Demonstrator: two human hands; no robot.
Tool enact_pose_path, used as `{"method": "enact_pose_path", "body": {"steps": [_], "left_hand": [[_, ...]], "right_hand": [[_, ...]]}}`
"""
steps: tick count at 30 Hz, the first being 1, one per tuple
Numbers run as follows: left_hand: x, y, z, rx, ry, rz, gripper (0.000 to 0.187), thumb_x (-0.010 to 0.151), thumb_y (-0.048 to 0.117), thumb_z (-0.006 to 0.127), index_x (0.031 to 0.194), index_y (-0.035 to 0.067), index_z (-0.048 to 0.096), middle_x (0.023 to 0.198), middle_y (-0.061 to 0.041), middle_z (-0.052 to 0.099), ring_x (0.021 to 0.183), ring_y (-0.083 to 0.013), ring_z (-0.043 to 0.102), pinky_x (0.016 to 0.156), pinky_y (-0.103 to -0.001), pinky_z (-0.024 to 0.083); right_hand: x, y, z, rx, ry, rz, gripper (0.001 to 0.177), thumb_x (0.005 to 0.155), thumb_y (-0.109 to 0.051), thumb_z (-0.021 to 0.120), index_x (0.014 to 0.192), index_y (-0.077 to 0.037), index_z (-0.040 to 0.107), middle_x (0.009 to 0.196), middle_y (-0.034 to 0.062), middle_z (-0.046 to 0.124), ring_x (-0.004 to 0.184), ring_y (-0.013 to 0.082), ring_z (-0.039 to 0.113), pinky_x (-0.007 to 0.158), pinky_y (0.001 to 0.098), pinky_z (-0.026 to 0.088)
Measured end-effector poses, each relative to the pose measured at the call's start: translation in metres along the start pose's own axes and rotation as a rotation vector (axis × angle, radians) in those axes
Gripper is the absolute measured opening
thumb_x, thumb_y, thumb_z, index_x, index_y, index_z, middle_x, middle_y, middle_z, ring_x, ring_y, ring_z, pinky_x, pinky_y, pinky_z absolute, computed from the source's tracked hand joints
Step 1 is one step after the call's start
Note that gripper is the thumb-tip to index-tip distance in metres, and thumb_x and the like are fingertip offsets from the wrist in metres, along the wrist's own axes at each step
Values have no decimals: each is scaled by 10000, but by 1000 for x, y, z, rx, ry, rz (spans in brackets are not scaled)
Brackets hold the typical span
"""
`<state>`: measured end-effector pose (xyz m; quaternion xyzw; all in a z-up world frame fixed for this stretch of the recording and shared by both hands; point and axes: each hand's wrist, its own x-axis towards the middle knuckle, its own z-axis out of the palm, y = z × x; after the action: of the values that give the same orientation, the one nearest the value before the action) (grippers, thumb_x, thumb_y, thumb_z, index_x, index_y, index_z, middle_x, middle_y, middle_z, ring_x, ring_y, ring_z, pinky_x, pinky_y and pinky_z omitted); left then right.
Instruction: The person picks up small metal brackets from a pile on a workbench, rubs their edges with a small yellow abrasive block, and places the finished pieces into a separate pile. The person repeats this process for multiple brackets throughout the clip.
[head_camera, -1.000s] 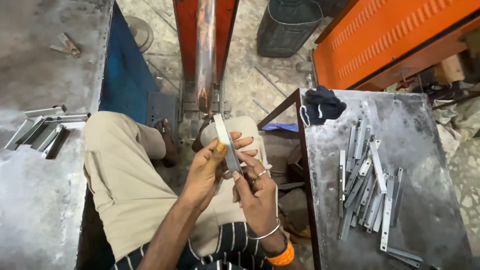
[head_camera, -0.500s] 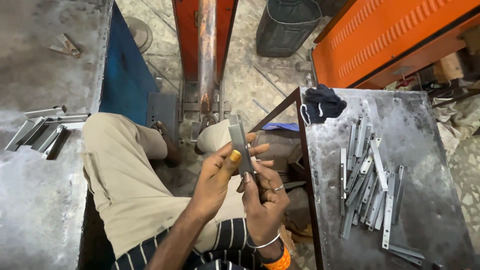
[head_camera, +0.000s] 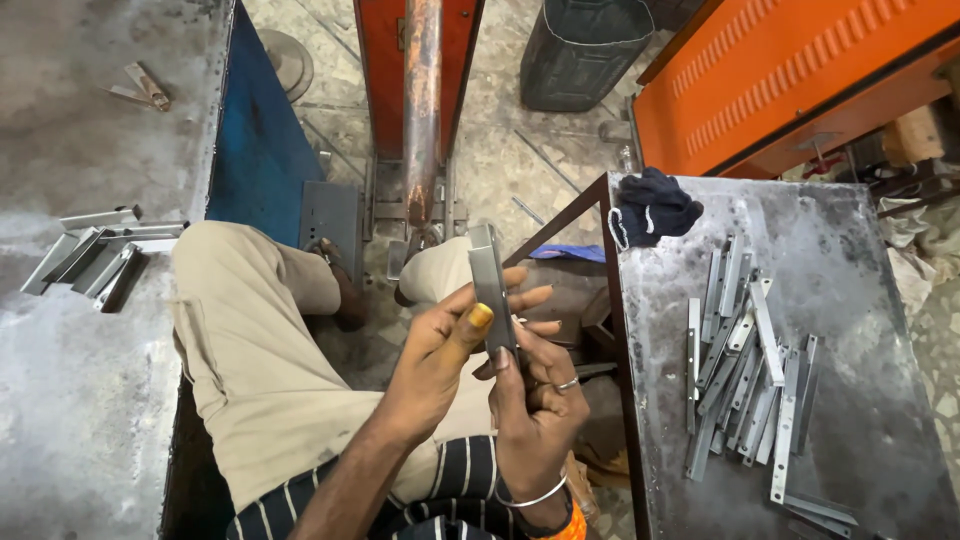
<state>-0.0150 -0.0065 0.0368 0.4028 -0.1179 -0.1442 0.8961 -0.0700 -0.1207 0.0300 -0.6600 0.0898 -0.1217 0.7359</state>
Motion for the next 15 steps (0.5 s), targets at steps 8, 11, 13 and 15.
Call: {"method": "enact_pose_path", "body": {"steps": [8, 11, 13, 15], "left_hand": [[-2, 10, 6, 31, 85, 16, 607, 1066, 440, 505, 1433, -43, 496, 1309, -209, 693, 1115, -274, 719, 1005, -411, 583], [-3, 13, -1, 167, 196, 46, 634, 1063, 466, 480, 1437, -41, 550, 1258, -174, 740, 1097, -186, 706, 941, -346, 576], [-2, 25, 1, 103, 260, 21, 622, 1042, 469, 487, 1424, -18, 542, 1237, -146, 741, 1035, -150, 709, 877, -306, 582], [-1, 31, -1, 40, 324, -7, 610, 1022, 472, 494, 1411, 4, 535, 1216, -118, 743, 973, -115, 713, 813, -265, 590]], "right_hand": [[1, -12, 9, -24, -32, 12, 284, 971, 36, 618, 1251, -5, 630, 820, 99, 746, 498, 12, 508, 416, 183, 354], [8, -26, 21, -27, -69, 50, 276, 960, 43, 612, 1233, 9, 631, 832, 89, 740, 492, 14, 506, 395, 188, 347], [14, -34, 30, -28, -104, 73, 270, 959, 42, 612, 1227, 14, 635, 824, 86, 735, 484, 13, 502, 386, 191, 346], [17, -39, 36, -29, -136, 99, 265, 958, 41, 613, 1221, 20, 639, 815, 83, 730, 476, 13, 497, 376, 195, 345]]}}
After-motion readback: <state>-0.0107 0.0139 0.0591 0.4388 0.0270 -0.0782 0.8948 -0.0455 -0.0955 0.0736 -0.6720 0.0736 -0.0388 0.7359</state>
